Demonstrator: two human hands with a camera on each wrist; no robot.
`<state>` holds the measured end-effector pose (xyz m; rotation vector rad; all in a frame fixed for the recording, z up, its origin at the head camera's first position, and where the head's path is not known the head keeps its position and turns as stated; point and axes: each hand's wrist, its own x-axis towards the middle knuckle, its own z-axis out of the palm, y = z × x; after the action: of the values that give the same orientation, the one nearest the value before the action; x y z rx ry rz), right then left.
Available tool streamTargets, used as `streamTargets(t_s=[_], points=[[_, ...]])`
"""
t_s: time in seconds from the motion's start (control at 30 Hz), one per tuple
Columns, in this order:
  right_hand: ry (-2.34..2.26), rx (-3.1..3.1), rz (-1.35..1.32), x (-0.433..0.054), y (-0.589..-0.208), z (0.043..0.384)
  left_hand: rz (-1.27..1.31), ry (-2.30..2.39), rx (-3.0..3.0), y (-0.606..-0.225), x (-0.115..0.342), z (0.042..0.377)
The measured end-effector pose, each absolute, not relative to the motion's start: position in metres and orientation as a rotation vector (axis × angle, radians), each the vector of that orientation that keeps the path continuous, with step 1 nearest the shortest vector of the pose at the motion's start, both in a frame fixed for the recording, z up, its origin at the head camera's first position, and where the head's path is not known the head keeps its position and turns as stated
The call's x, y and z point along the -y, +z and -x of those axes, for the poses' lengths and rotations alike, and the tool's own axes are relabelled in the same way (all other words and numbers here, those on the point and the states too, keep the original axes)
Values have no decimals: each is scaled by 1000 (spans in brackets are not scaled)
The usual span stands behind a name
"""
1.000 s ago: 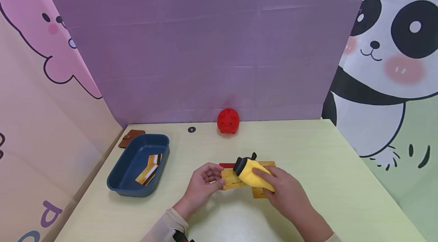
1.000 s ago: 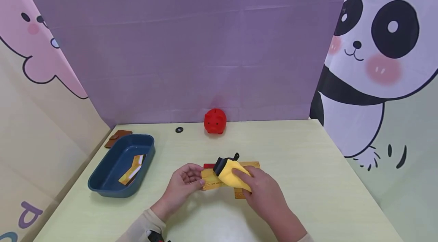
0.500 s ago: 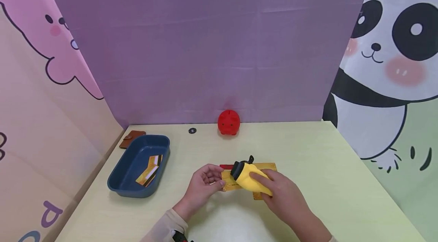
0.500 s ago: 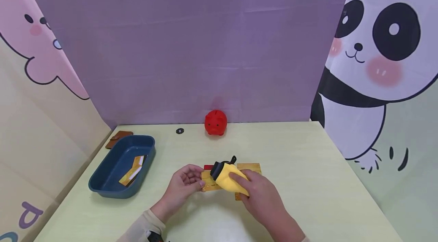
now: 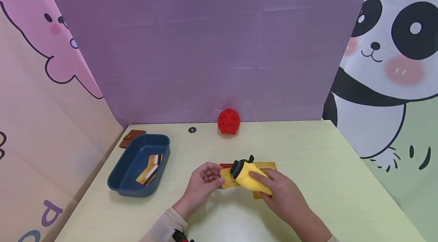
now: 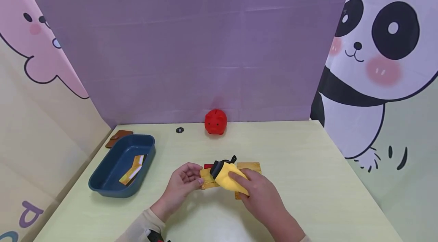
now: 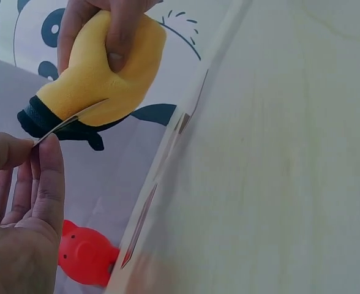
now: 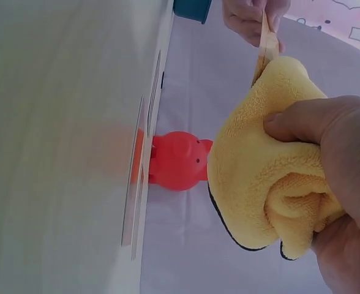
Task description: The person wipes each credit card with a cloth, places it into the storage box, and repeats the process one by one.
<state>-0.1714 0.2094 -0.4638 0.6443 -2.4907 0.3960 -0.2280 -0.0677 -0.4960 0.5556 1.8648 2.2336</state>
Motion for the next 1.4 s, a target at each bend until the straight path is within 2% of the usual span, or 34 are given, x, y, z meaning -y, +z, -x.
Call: streamTargets(t_s=[0.27,0.7,1.4], points=[[400,2511,-618,-212,-464,172,-529,2241,-1848,-494,67,227],[535,2433,-499,-244,-472,185,-546,2159,-2021,-500,69,231],[613,2427,-465,-248,-472,184,-529,2121,-2091,-501,74,232]])
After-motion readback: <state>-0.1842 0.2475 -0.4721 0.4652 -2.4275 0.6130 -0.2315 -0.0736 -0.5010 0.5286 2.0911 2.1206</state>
